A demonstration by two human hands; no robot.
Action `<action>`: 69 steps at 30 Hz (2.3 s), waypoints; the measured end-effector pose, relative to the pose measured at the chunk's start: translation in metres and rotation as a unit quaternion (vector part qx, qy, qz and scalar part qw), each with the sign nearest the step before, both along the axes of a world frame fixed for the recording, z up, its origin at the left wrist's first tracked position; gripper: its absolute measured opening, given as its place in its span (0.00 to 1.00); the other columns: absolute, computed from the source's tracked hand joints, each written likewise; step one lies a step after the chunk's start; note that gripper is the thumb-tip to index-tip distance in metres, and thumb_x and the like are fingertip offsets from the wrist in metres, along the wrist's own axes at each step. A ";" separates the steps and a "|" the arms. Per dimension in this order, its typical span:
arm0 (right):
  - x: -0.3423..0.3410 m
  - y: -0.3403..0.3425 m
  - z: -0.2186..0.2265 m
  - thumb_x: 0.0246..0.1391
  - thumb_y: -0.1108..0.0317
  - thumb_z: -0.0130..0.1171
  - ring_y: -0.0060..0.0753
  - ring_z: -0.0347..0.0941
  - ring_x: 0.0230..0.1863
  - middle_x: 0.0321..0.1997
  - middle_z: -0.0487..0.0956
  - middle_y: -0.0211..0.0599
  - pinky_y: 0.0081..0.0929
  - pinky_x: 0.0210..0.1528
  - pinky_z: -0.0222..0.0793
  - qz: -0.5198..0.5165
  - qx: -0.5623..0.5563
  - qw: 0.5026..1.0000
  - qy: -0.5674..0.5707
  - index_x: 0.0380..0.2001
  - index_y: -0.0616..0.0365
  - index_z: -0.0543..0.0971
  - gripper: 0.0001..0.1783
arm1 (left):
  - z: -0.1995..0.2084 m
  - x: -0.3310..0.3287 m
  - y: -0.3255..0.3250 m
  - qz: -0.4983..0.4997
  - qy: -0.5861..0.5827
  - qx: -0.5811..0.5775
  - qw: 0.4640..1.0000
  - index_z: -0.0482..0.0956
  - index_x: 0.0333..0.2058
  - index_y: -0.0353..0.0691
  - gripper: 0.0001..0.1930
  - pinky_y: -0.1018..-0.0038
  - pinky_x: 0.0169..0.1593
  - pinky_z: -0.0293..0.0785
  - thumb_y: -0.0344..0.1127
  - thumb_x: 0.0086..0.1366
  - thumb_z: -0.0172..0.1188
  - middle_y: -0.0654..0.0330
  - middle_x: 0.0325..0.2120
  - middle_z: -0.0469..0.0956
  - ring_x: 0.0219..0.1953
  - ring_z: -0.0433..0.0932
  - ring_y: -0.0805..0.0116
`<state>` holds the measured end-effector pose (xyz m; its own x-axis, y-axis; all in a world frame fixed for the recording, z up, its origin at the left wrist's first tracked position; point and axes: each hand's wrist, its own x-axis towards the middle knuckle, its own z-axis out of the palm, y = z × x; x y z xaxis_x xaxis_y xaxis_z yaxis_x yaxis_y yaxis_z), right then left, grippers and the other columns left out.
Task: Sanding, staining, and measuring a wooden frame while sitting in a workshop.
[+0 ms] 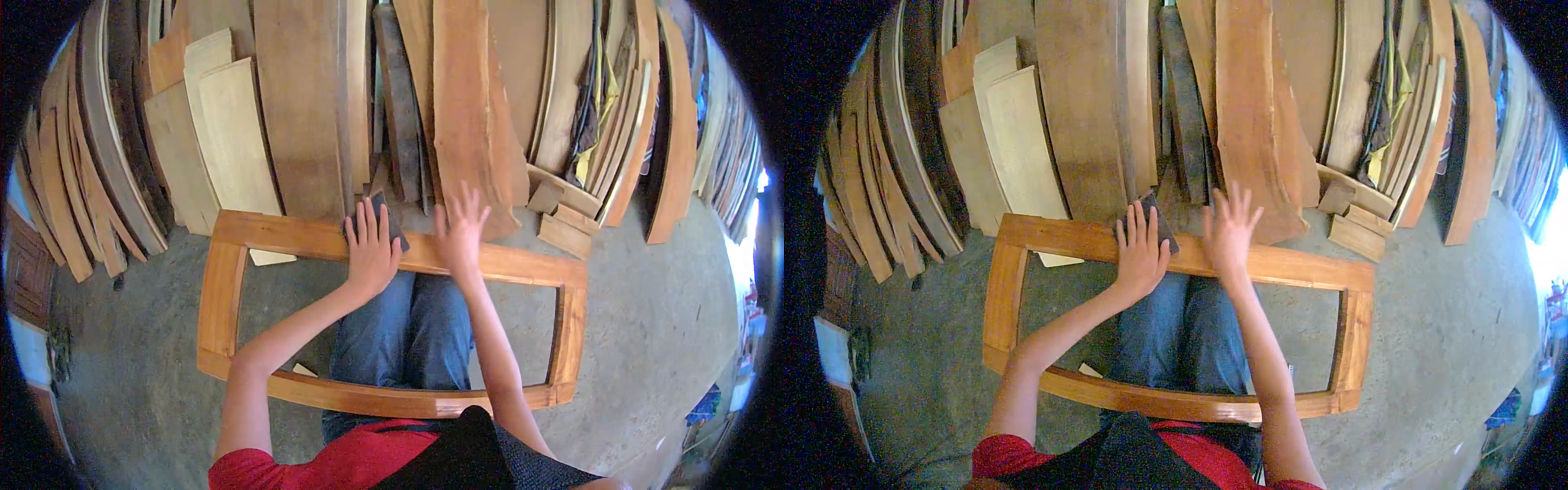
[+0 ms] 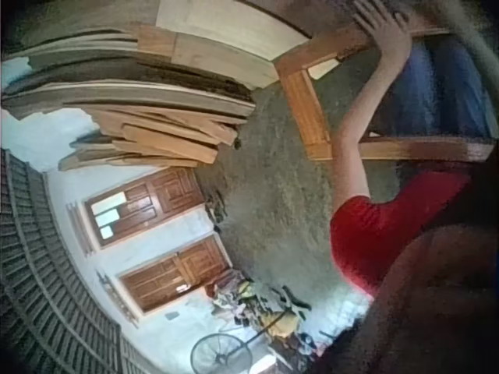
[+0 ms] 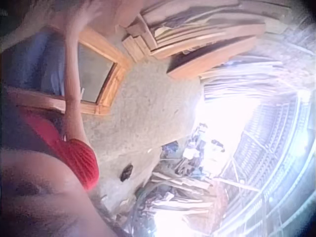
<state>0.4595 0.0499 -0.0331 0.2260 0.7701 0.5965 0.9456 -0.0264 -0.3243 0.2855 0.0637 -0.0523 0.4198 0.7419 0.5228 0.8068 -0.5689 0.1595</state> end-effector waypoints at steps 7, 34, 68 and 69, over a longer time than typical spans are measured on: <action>0.055 -0.011 -0.019 0.58 0.52 0.42 0.49 0.77 0.37 0.32 0.80 0.51 0.49 0.50 0.64 -0.132 -0.256 0.958 0.017 0.27 0.58 0.81 0.24 | -0.015 0.074 0.006 -0.108 -0.034 0.000 0.994 0.56 0.60 0.32 0.33 0.46 0.64 0.41 0.50 0.64 0.43 0.42 0.62 0.52 0.64 0.47 0.43; 0.060 -0.011 -0.037 0.58 0.51 0.42 0.51 0.76 0.23 0.18 0.77 0.52 0.43 0.38 0.69 -0.137 -0.133 0.982 0.005 0.16 0.60 0.80 0.28 | 0.009 -0.058 0.025 -0.052 0.021 -0.029 0.998 0.64 0.55 0.38 0.28 0.52 0.61 0.52 0.50 0.63 0.50 0.48 0.59 0.60 0.62 0.56 0.49; 0.063 -0.013 -0.037 0.59 0.50 0.42 0.52 0.76 0.25 0.19 0.77 0.51 0.43 0.39 0.69 -0.126 -0.152 0.980 0.000 0.19 0.59 0.80 0.28 | 0.005 -0.066 0.033 -0.042 0.043 -0.034 0.998 0.62 0.58 0.38 0.24 0.53 0.64 0.48 0.40 0.65 0.44 0.54 0.61 0.58 0.63 0.55 0.55; 0.062 -0.011 -0.037 0.59 0.50 0.42 0.52 0.76 0.25 0.19 0.77 0.51 0.43 0.40 0.69 -0.123 -0.152 0.981 0.004 0.19 0.59 0.80 0.28 | 0.008 -0.047 0.030 -0.065 0.052 -0.034 0.996 0.63 0.57 0.38 0.24 0.54 0.63 0.49 0.41 0.65 0.44 0.54 0.60 0.59 0.63 0.55 0.56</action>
